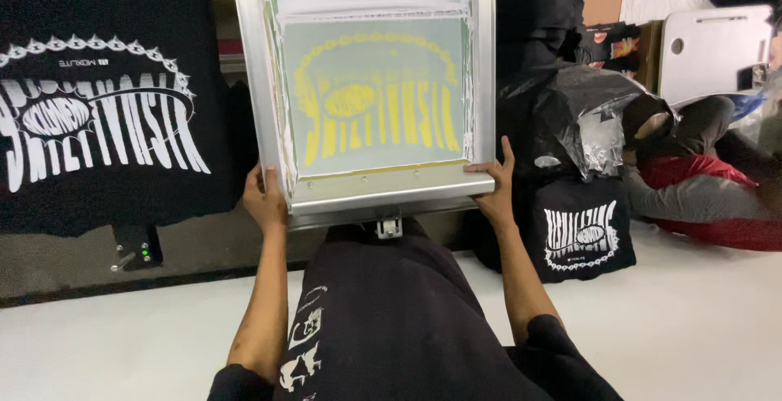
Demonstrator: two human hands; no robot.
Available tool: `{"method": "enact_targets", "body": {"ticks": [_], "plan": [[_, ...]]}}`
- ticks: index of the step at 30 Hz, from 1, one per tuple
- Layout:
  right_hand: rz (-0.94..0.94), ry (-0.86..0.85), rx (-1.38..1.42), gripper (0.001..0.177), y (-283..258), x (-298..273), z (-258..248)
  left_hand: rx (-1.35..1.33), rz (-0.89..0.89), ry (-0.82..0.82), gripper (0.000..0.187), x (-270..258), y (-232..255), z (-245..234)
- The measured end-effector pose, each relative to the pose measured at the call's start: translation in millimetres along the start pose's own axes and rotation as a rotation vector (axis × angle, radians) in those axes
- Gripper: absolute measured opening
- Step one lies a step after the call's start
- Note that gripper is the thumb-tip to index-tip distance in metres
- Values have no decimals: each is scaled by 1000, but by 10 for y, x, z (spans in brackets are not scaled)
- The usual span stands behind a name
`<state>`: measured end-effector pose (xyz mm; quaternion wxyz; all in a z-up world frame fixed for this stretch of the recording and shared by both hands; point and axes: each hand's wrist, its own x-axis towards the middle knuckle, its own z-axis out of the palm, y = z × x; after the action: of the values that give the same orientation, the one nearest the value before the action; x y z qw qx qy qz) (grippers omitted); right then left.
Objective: The person uses a squeegee to pull yellow ink across a screen-printing frame placed over a black t-shirt, repeatedly lifting and repositioning the frame to apply the design.
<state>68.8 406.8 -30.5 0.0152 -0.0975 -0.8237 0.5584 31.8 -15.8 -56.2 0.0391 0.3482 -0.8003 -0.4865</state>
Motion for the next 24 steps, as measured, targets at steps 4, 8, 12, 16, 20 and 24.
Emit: {"method": "enact_targets", "body": {"ticks": [4, 8, 12, 16, 20, 24], "plan": [[-45, 51, 68, 39, -216, -14, -13, 50, -17, 45, 37, 46, -171, 2], [-45, 45, 76, 39, -365, -54, -27, 23, -13, 47, 36, -15, -17, -91], [-57, 23, -11, 37, -432, -189, -116, -11, -2, 22, 36, -187, 334, -344], [-37, 12, 63, 44, -910, -315, 60, -63, -28, 31, 31, -200, 327, -707], [-81, 21, 72, 40, -1315, -299, 561, -72, 17, 63, 30, 167, 113, -1165], [-133, -8, 82, 36, -1531, -375, 1320, -62, 46, 94, 27, 644, -122, -1748]]}}
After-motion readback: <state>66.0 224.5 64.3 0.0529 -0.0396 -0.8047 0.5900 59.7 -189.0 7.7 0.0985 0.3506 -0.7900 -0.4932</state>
